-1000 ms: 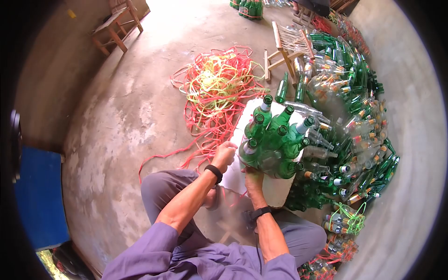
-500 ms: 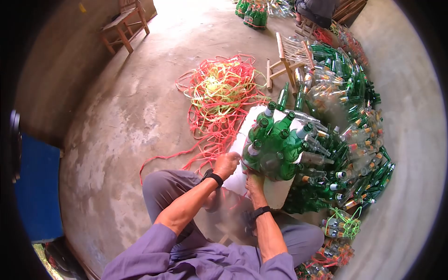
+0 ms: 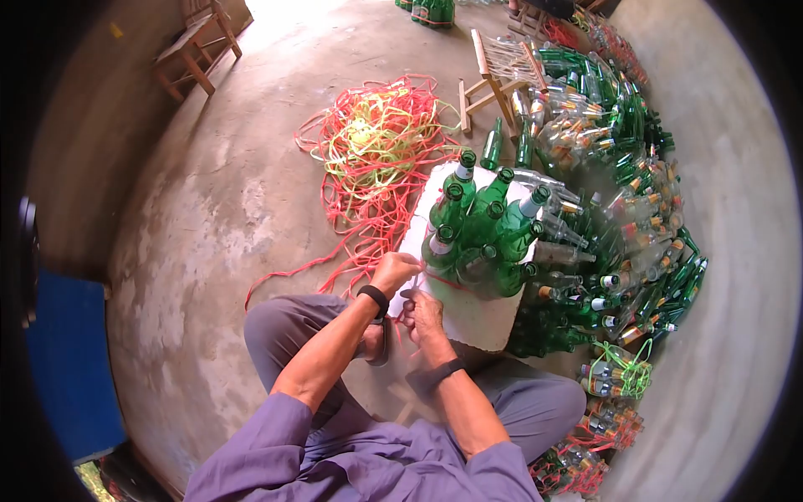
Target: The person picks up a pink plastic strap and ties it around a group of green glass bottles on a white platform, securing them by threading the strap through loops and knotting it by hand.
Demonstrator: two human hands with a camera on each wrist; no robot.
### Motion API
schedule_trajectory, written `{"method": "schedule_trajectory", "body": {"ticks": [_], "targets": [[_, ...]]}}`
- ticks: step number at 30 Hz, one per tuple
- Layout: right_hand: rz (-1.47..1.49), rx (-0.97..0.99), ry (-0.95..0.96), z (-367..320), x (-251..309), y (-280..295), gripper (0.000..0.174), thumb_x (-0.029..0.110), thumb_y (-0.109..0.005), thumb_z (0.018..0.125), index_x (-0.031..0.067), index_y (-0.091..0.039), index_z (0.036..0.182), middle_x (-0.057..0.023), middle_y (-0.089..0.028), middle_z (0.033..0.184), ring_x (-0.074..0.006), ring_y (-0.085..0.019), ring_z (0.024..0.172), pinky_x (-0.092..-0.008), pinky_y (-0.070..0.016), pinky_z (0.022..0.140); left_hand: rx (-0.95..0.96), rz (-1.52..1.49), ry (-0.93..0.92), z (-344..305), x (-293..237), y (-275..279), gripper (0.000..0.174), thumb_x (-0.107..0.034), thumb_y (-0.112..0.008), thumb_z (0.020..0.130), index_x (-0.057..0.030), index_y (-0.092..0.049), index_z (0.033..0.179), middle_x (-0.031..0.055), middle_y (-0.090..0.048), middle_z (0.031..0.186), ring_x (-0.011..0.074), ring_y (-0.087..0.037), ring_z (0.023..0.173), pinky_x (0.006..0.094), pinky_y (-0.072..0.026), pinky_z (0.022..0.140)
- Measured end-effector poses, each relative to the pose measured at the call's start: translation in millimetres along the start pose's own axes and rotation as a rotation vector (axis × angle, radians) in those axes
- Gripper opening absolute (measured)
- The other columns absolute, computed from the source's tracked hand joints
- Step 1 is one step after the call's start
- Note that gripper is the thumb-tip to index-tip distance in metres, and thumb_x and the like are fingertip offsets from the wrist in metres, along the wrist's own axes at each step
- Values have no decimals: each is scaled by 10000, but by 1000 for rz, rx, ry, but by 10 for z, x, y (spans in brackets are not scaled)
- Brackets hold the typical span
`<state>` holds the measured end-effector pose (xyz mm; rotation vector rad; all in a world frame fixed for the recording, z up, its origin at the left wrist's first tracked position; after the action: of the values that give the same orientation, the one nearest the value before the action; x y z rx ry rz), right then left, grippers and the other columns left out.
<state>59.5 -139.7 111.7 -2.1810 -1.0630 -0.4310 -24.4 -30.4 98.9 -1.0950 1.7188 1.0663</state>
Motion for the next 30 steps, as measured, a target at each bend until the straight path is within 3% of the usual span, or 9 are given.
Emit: {"method": "schedule_trajectory", "body": {"ticks": [6, 14, 20, 25, 26, 28, 30], "targets": [[84, -7, -67, 24, -93, -86, 198, 272, -618, 931, 75, -629, 926, 65, -445, 611, -32, -343, 459, -194, -265, 401, 131, -236, 269, -90, -16, -36, 169, -121, -696, 813, 39, -717, 860, 89, -662, 665, 132, -608, 597, 277, -471, 534], [217, 18, -165, 116, -191, -83, 157, 259, -641, 930, 148, -606, 825, 77, -458, 597, -33, -352, 454, -185, -289, 398, 192, -377, 283, -112, 18, -112, 113, -90, -639, 826, 14, -648, 869, 92, -670, 739, 128, -565, 572, 261, -442, 504], [274, 29, -190, 173, -256, 12, 103, 240, -647, 913, 153, -634, 862, 59, -559, 643, -49, -486, 507, -182, -333, 422, 248, -439, 316, -142, -5, -135, 67, -93, -648, 841, -33, -626, 822, 25, -600, 694, 97, -528, 567, 238, -400, 489], [259, 29, -69, 164, -139, 170, 187, 296, -736, 841, 155, -689, 954, 68, -616, 726, -61, -556, 608, -234, -438, 541, 215, -417, 328, -133, 6, -140, 74, -117, -678, 847, -61, -641, 818, -13, -562, 664, 77, -504, 564, 220, -375, 496], [259, 28, -67, 159, -130, 175, 187, 296, -736, 841, 155, -689, 954, 68, -616, 726, -61, -556, 608, -234, -438, 541, 220, -420, 336, -141, 5, -134, 82, -125, -680, 849, -62, -643, 813, -18, -559, 661, 76, -498, 562, 214, -372, 501], [283, -217, -42, 101, -76, 275, 174, 277, -761, 827, 176, -691, 951, 75, -625, 775, -49, -565, 655, -249, -458, 589, 225, -425, 344, -157, -17, -123, 90, -133, -683, 851, -63, -645, 808, -22, -557, 658, 76, -493, 561, 208, -368, 506], [416, -141, -8, 236, -93, 277, 177, 231, -781, 807, 162, -670, 926, 68, -614, 782, -62, -556, 658, -241, -433, 547, 241, -445, 352, -173, -39, -117, 106, -136, -677, 856, -66, -638, 787, -22, -548, 653, 69, -459, 532, 208, -335, 480]]}}
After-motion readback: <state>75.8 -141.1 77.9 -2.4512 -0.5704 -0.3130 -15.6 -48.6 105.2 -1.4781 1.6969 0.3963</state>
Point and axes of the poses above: each hand's wrist, its own z-axis towards the middle knuckle, its own y-axis out of the back of the hand, x = y × z, the point moved 6 cm from there along z, towards the middle knuckle
